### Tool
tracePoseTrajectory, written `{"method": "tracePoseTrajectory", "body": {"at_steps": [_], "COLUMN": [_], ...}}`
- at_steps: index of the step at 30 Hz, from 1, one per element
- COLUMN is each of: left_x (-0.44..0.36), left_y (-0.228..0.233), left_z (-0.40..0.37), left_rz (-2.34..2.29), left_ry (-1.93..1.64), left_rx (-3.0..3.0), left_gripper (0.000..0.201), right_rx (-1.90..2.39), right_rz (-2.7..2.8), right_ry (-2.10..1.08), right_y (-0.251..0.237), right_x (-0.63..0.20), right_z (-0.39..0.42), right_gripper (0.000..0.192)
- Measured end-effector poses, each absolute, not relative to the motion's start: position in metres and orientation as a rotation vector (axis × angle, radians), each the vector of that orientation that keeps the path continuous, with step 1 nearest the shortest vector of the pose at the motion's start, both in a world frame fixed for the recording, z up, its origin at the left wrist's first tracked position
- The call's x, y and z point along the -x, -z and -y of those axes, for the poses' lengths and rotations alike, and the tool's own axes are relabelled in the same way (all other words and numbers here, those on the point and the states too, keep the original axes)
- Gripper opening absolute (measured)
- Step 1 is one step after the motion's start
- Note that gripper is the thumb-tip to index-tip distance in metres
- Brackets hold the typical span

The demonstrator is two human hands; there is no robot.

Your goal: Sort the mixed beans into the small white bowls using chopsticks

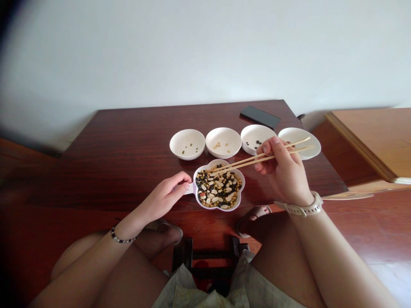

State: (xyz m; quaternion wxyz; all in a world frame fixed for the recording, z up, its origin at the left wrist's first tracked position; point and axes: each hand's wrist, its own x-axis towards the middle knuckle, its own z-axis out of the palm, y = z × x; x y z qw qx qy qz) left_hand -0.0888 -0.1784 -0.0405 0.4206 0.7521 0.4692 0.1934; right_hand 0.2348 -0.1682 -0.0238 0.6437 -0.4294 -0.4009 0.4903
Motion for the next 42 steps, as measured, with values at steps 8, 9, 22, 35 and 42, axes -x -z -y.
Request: {"method": "tracePoseTrajectory", "body": {"at_steps": [8, 9, 22, 35, 42], "left_x": [0.089, 0.089, 0.093, 0.09, 0.089], "left_y": [0.037, 0.037, 0.036, 0.036, 0.036], "left_z": [0.18, 0.18, 0.182, 0.181, 0.18], "left_rz": [-1.17, -1.169, -1.162, -1.172, -1.178], "left_ry": [-0.489, -0.491, -0.495, -0.49, -0.48], "left_rx": [-1.898, -1.898, -1.903, -1.903, -1.905], "left_gripper": [0.021, 0.021, 0.021, 0.021, 0.022], "right_rx": [0.902, 0.918, 0.992, 1.002, 1.062], "right_rz": [0.921, 0.938, 1.069, 1.03, 0.994], "right_ry": [-1.013, -0.986, -0.893, -0.968, -1.054], "right_y": [0.016, 0.015, 0.022, 0.021, 0.019], "right_x": [-0.207, -0.201, -0.164, -0.201, -0.229], "right_z": [0.132, 0.127, 0.11, 0.132, 0.156], "right_gripper": [0.039, 0.042, 0.037, 0.044, 0.035]}}
